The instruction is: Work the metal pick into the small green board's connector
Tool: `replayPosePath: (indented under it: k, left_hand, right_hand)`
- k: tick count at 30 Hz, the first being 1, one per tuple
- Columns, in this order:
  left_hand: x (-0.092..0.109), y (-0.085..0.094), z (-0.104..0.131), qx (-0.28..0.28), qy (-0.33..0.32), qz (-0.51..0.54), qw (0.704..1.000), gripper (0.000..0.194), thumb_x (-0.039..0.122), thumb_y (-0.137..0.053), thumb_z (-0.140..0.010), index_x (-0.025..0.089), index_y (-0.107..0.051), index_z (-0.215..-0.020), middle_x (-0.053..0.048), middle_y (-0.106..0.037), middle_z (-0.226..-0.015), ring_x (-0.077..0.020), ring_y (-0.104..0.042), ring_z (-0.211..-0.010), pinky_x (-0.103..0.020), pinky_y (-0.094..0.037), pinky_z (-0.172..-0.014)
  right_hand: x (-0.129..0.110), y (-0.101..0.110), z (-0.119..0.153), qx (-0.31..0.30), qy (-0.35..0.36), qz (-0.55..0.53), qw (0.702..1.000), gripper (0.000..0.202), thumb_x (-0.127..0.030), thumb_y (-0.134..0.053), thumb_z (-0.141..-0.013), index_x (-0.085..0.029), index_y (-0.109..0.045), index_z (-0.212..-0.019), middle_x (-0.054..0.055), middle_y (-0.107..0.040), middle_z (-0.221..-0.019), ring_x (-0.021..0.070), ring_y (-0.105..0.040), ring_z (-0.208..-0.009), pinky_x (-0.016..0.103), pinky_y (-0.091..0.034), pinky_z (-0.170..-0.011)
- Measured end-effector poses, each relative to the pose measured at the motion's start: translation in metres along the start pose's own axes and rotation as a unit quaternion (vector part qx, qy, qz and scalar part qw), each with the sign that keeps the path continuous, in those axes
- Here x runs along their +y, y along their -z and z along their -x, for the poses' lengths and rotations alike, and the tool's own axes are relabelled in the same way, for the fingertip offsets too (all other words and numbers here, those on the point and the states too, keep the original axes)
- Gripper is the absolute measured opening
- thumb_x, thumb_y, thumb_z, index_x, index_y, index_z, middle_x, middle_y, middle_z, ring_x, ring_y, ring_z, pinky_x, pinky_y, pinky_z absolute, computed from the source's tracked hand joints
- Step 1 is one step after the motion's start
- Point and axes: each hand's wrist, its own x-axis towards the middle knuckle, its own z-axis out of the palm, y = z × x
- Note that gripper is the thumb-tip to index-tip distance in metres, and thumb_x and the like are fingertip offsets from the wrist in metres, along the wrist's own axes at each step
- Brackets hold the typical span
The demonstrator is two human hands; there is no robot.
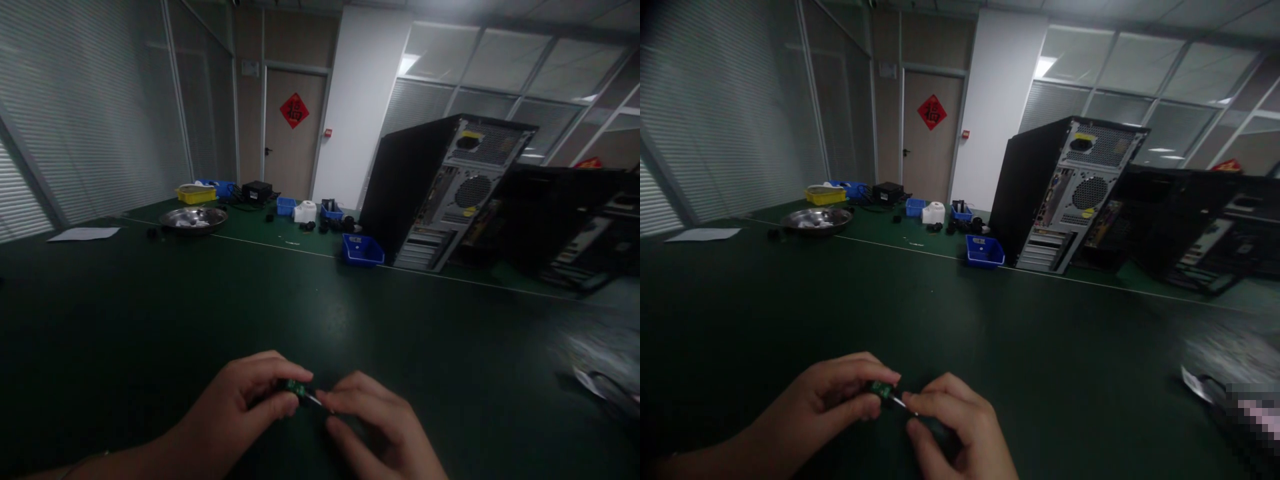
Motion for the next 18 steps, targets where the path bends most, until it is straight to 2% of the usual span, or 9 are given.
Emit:
replayPosePath:
  k: [3,5,10,18]
  left_hand:
    - [-0.006,0.000,-0.005,-0.015,0.030,0.132,0.991,0.023,0.016,-0.071,-0.079,0.023,-0.076,-0.100,0.001,-0.069,-0.085,-0.0151,-0.063,-0.073,-0.028,-0.048,-0.070]
    - [-0.007,0.001,-0.008,-0.034,0.035,0.179,0.983,0.020,0.020,-0.072,-0.082,0.022,-0.076,-0.101,0.000,-0.071,-0.083,-0.0153,-0.064,-0.074,-0.029,-0.049,-0.072]
    - [-0.009,0.002,-0.012,-0.031,0.034,0.211,0.976,0.011,0.023,-0.073,-0.082,0.020,-0.079,-0.090,-0.001,-0.076,-0.086,-0.0137,-0.066,-0.073,-0.028,-0.049,-0.075]
    - [-0.010,0.001,-0.013,-0.033,0.079,0.230,0.969,0.021,0.030,-0.078,-0.078,0.015,-0.075,-0.092,-0.003,-0.078,-0.078,-0.0176,-0.071,-0.071,-0.032,-0.054,-0.073]
  right_hand:
    - [0.005,0.003,0.001,-0.029,-0.012,0.020,0.999,0.035,-0.006,-0.059,-0.088,-0.026,-0.072,-0.114,0.008,-0.071,-0.095,0.0201,-0.070,-0.083,0.027,-0.057,-0.071]
    - [0.009,0.005,0.002,-0.041,-0.012,0.035,0.998,0.036,-0.006,-0.060,-0.088,-0.027,-0.071,-0.116,0.008,-0.071,-0.097,0.0203,-0.071,-0.085,0.027,-0.057,-0.074]
    - [0.018,0.006,0.004,-0.043,0.011,0.042,0.998,0.040,-0.005,-0.063,-0.087,-0.029,-0.069,-0.118,0.007,-0.070,-0.098,0.0205,-0.070,-0.086,0.027,-0.057,-0.075]
    - [0.016,0.005,0.002,-0.046,0.005,0.040,0.998,0.039,-0.005,-0.063,-0.086,-0.028,-0.069,-0.117,0.007,-0.069,-0.097,0.0204,-0.069,-0.084,0.028,-0.057,-0.073]
